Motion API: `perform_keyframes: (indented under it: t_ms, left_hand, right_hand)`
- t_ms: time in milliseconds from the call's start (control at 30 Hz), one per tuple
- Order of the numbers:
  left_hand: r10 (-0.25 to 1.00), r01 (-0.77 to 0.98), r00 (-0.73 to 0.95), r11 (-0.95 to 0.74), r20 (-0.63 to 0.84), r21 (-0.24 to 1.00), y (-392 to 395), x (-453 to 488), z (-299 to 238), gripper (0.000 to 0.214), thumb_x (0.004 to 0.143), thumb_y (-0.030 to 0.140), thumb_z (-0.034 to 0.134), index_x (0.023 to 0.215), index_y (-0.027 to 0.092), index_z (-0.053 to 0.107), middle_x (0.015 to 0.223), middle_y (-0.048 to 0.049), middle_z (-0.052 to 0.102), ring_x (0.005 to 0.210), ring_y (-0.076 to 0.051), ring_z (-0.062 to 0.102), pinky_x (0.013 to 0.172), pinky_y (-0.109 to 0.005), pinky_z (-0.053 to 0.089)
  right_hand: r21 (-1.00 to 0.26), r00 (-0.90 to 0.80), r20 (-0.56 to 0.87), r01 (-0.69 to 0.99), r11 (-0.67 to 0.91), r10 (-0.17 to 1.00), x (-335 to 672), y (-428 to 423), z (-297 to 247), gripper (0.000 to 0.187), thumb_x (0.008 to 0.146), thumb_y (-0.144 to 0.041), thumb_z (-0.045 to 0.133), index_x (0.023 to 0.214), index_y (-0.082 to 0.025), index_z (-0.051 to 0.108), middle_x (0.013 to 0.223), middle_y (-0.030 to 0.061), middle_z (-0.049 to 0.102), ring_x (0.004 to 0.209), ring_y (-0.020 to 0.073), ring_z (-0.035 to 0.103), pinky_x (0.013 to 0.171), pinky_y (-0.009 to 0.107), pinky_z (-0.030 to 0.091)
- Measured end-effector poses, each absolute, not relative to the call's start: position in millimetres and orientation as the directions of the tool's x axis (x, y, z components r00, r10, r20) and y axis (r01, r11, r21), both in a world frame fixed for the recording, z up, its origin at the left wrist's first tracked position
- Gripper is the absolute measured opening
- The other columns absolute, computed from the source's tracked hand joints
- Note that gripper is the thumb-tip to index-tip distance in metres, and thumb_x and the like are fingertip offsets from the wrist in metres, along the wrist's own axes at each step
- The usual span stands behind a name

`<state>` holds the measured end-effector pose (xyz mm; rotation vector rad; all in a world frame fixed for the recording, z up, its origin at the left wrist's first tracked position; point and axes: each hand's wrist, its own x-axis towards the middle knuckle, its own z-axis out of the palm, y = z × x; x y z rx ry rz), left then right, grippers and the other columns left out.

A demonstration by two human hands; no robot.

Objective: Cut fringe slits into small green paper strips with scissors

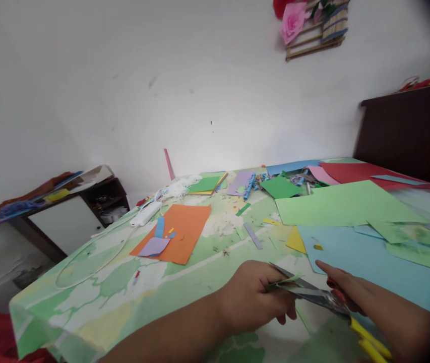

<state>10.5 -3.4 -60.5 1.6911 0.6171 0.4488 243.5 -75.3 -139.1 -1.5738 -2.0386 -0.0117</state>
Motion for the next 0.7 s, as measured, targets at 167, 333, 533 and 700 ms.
perform_keyframes:
  t_ms: [167, 333, 533, 700]
  left_hand:
    - [0.613, 0.162, 0.788, -0.119, -0.056, 0.980, -6.9, 9.5, -54.7, 0.015, 0.065, 0.008, 0.047, 0.054, 0.014, 0.055, 0.050, 0.0037, 0.050, 0.046, -0.006, 0.048, 0.046, -0.016, 0.038]
    - [0.596, 0.158, 0.802, -0.152, -0.036, 0.976, -7.4, 7.8, -51.6, 0.014, 0.066, 0.006, 0.048, 0.057, 0.014, 0.056, 0.052, 0.0038, 0.050, 0.047, -0.005, 0.049, 0.047, -0.014, 0.039]
    - [0.605, 0.240, 0.786, -0.104, -0.131, 0.965, -6.9, 8.1, -51.6, 0.018, 0.066, 0.001, 0.047, 0.056, 0.014, 0.056, 0.051, 0.0046, 0.051, 0.046, -0.004, 0.049, 0.046, -0.013, 0.039]
    - [0.590, 0.287, 0.765, 0.046, -0.258, 0.957, -5.0, 9.8, -48.8, 0.021, 0.068, 0.003, 0.046, 0.052, 0.014, 0.054, 0.050, 0.0043, 0.052, 0.042, -0.004, 0.047, 0.044, -0.015, 0.039]
  right_hand:
    - [-0.163, -0.275, 0.406, 0.917, 0.365, 0.872, 242.4, -81.1, -139.7, 0.102, 0.062, -0.045, 0.061, 0.146, -0.032, 0.004, 0.134, 0.0093, 0.046, 0.122, 0.0415, 0.042, 0.103, 0.065, 0.026]
    - [-0.229, -0.284, 0.339, 0.900, 0.371, 0.897, 252.0, -80.1, -155.3, 0.099, 0.069, -0.050, 0.058, 0.147, -0.033, -0.001, 0.135, 0.0059, 0.046, 0.120, 0.0343, 0.048, 0.094, 0.052, 0.045]
    - [-0.263, -0.183, 0.436, 0.911, 0.318, 0.881, 247.2, -76.5, -163.0, 0.090, 0.063, -0.053, 0.060, 0.144, -0.027, 0.029, 0.127, 0.0082, 0.054, 0.114, 0.0374, 0.052, 0.090, 0.046, 0.050]
    - [-0.373, -0.001, 0.463, 0.907, 0.196, 0.886, 223.3, -68.6, -147.1, 0.081, 0.059, -0.053, 0.060, 0.134, -0.025, 0.048, 0.110, 0.0084, 0.064, 0.104, 0.0378, 0.058, 0.081, 0.043, 0.054]
